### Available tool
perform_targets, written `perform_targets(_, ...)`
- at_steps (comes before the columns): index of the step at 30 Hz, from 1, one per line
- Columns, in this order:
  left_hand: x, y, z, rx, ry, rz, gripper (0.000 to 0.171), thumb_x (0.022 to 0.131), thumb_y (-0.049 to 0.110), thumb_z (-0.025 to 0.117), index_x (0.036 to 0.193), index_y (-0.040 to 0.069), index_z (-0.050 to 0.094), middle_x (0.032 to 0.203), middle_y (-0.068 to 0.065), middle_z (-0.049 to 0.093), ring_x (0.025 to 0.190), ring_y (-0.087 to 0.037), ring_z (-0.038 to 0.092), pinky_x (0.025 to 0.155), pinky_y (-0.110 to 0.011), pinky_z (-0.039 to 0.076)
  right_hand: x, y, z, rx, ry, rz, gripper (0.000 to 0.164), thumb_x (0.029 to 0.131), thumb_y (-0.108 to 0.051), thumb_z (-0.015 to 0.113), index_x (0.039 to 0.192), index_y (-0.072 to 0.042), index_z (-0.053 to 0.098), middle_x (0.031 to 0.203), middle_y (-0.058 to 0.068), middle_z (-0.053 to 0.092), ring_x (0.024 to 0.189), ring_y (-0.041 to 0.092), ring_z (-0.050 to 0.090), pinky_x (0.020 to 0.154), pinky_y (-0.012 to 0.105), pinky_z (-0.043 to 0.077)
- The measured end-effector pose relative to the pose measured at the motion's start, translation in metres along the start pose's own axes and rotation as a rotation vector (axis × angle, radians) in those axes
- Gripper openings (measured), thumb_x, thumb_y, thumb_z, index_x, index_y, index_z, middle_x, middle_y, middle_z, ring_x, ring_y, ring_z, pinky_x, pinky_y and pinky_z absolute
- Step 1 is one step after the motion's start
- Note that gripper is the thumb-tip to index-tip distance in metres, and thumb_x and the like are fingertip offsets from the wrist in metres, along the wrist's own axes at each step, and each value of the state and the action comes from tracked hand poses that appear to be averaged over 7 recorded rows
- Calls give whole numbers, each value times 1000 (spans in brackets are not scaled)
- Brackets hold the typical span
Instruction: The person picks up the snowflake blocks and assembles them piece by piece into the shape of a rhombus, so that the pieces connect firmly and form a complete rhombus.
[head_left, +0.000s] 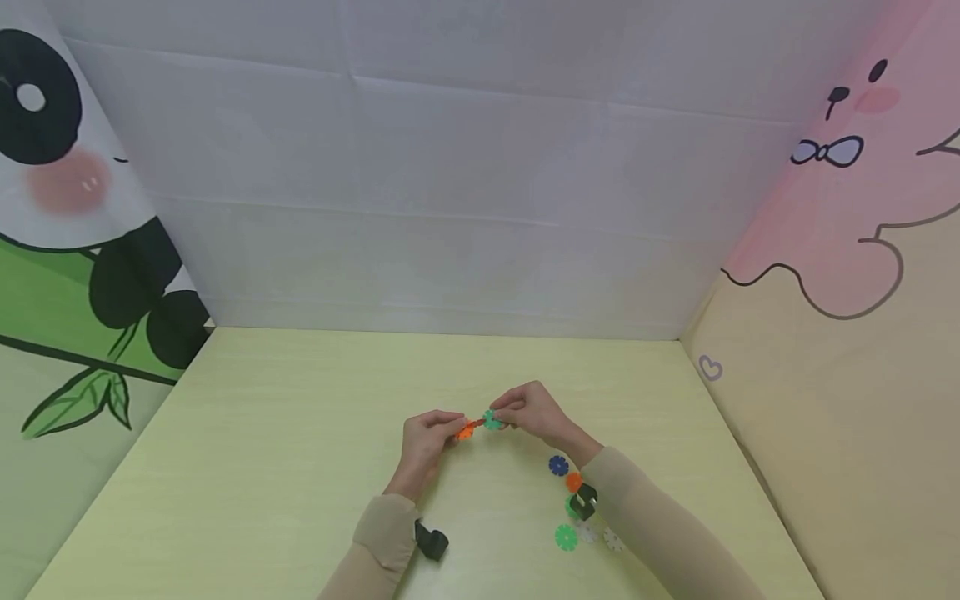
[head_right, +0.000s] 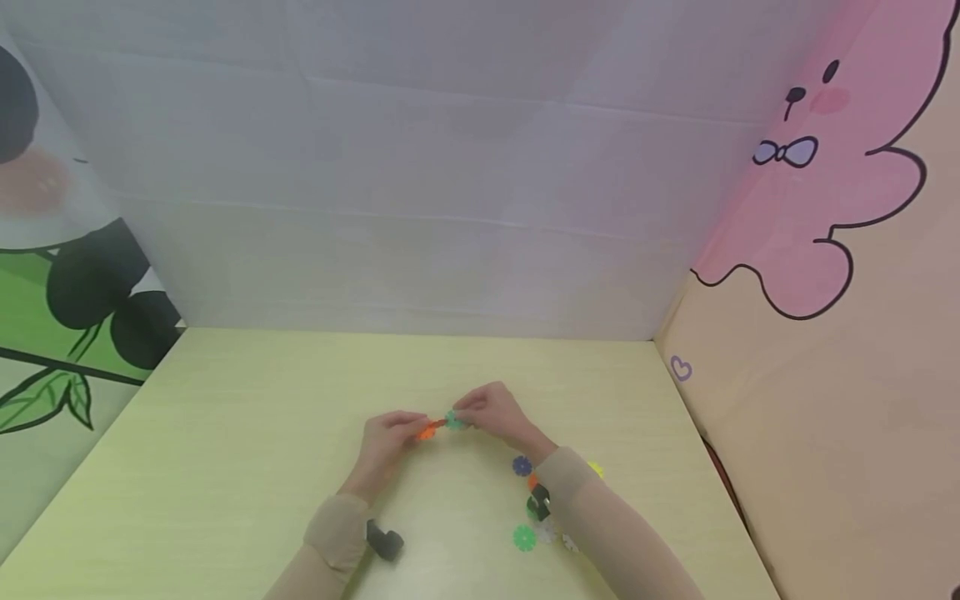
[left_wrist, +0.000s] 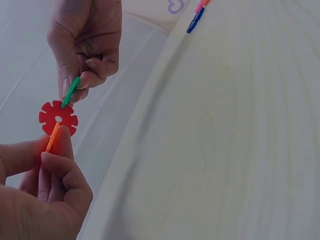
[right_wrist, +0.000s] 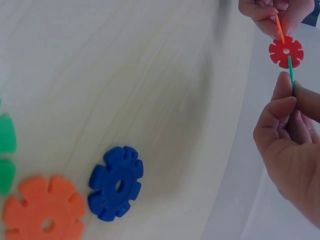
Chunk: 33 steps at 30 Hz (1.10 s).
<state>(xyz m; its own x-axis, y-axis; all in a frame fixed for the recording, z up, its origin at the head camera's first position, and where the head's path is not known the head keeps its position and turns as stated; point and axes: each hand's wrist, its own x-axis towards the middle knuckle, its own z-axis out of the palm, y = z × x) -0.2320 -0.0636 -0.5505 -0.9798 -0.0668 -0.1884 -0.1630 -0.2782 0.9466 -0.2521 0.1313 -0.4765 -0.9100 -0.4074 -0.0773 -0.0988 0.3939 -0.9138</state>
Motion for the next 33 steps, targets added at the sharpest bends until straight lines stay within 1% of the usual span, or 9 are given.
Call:
perform_targets(5, 0, 0, 1, -20, 10, 0, 18, 80, 1, 76, 92, -10, 70, 83, -13, 67, 62, -13, 58, 57, -25, 50, -1, -3, 2, -12, -1, 9, 16, 89, 3, 63, 102, 12, 66, 89, 21, 69, 84, 44, 64, 77, 57, 48)
perform_targets(9, 1, -2, 2, -26, 9, 19, 15, 80, 1, 75, 90, -9, 71, 83, -14, 68, 61, -13, 58, 56, -24, 50, -3, -5, 3, -25, 0, 0, 16, 89, 3, 62, 101, 13, 66, 89, 23, 68, 84, 45, 63, 74, 54, 49)
perform_targets(17, 0, -5, 0, 70, -19, 33, 16, 82, 5, 74, 91, -8, 71, 82, -12, 69, 60, -13, 57, 58, -26, 50, -3, -6, -2, -81, -43, -18, 17, 90, 0, 63, 103, 11, 66, 90, 21, 69, 85, 41, 64, 75, 55, 48)
perform_targets(21, -1, -3, -1, 115, -28, 19, 15, 82, 8, 75, 90, -4, 72, 82, -10, 69, 62, -14, 59, 60, -28, 50, 12, 17, -5, -116, -55, -13, 14, 91, -8, 66, 101, 1, 70, 84, 9, 71, 81, 32, 67, 70, 47, 50)
perform_targets(24, -1, -1, -4, 148, -62, -11, 16, 80, 11, 77, 89, -2, 73, 81, -10, 69, 68, -19, 63, 64, -34, 49, 23, 36, -6, -120, -52, -7, 12, 90, -14, 68, 99, -7, 72, 81, 0, 71, 79, 29, 67, 64, 36, 48)
perform_targets(27, -1, 0, -8, 174, -111, -36, 19, 81, 12, 76, 91, -4, 72, 83, -11, 70, 75, -25, 64, 68, -40, 47, 26, 37, -6, -89, -59, -8, 14, 90, -16, 68, 99, -6, 72, 82, 2, 71, 81, 34, 66, 61, 30, 44)
perform_targets(29, -1, 0, -9, 186, -136, -36, 20, 82, 12, 76, 92, -5, 71, 84, -12, 70, 76, -27, 63, 69, -40, 46, 28, 38, -6, -72, -63, -7, 15, 90, -17, 69, 99, -5, 72, 82, 3, 71, 82, 36, 66, 60, 29, 43)
perform_targets(31, -1, 0, -10, 196, -149, -28, 21, 82, 13, 76, 92, -4, 72, 85, -11, 70, 74, -25, 62, 67, -37, 46, 29, 39, -5, -67, -68, -9, 17, 90, -18, 69, 100, -5, 72, 82, 4, 71, 82, 35, 66, 61, 30, 42)
perform_targets(33, -1, -1, -10, 199, -149, -23, 21, 81, 14, 77, 91, -4, 72, 84, -10, 69, 70, -21, 59, 65, -35, 45, 31, 40, -4, -55, -80, -17, 18, 90, -18, 69, 101, -4, 71, 84, 5, 71, 82, 33, 67, 66, 35, 47)
